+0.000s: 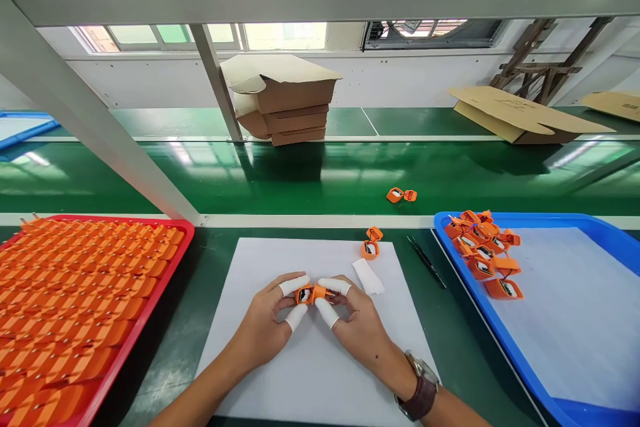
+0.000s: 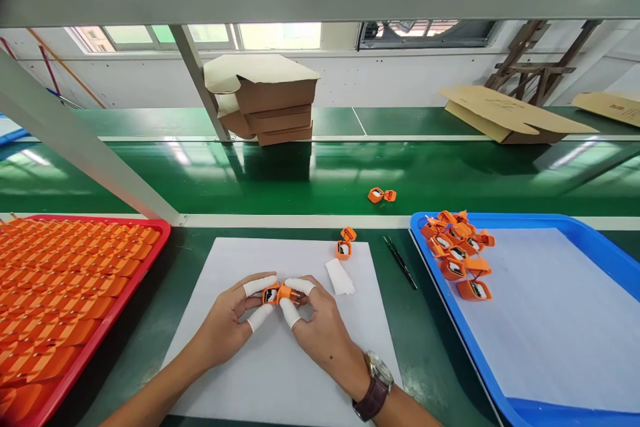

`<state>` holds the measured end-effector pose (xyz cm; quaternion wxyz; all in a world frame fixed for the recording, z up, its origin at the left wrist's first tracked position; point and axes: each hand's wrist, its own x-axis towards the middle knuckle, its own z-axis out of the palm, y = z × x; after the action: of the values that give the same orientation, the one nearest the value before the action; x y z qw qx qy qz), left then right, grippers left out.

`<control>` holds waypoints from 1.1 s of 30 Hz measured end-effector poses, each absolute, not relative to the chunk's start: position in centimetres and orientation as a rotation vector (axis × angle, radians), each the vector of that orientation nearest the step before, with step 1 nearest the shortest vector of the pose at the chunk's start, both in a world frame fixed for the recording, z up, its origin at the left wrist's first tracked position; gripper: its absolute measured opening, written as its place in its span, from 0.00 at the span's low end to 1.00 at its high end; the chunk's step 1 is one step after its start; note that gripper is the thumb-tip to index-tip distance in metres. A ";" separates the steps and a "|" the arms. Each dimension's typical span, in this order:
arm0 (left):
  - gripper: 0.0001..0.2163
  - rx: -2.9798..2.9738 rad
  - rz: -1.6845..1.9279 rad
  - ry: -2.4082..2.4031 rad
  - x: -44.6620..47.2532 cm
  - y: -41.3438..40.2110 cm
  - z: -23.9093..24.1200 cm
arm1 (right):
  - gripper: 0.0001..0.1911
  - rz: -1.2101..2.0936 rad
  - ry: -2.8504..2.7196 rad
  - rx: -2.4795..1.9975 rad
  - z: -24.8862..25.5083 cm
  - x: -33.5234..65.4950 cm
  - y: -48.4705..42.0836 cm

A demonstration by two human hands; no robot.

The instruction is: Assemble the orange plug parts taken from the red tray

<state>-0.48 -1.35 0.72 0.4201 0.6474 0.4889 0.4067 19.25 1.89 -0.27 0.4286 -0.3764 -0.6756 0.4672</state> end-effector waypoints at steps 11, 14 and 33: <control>0.16 2.178 1.146 1.461 0.4 -1.6 -0.6 | 0.13 1.128 -1.879 -0.968 0.6 19.9 1.6; 0.17 2.177 1.127 1.481 0.6 -1.5 -0.5 | 0.13 1.158 -1.907 -0.975 0.6 20.0 1.9; 0.12 2.236 1.204 1.494 0.8 -1.3 -1.7 | 0.10 1.381 -1.662 -1.049 -0.3 19.5 2.0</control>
<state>0.76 -1.32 -1.65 0.0974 0.7553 0.5047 0.4067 19.53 1.97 -0.30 0.3614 -0.4073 -0.6450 0.5362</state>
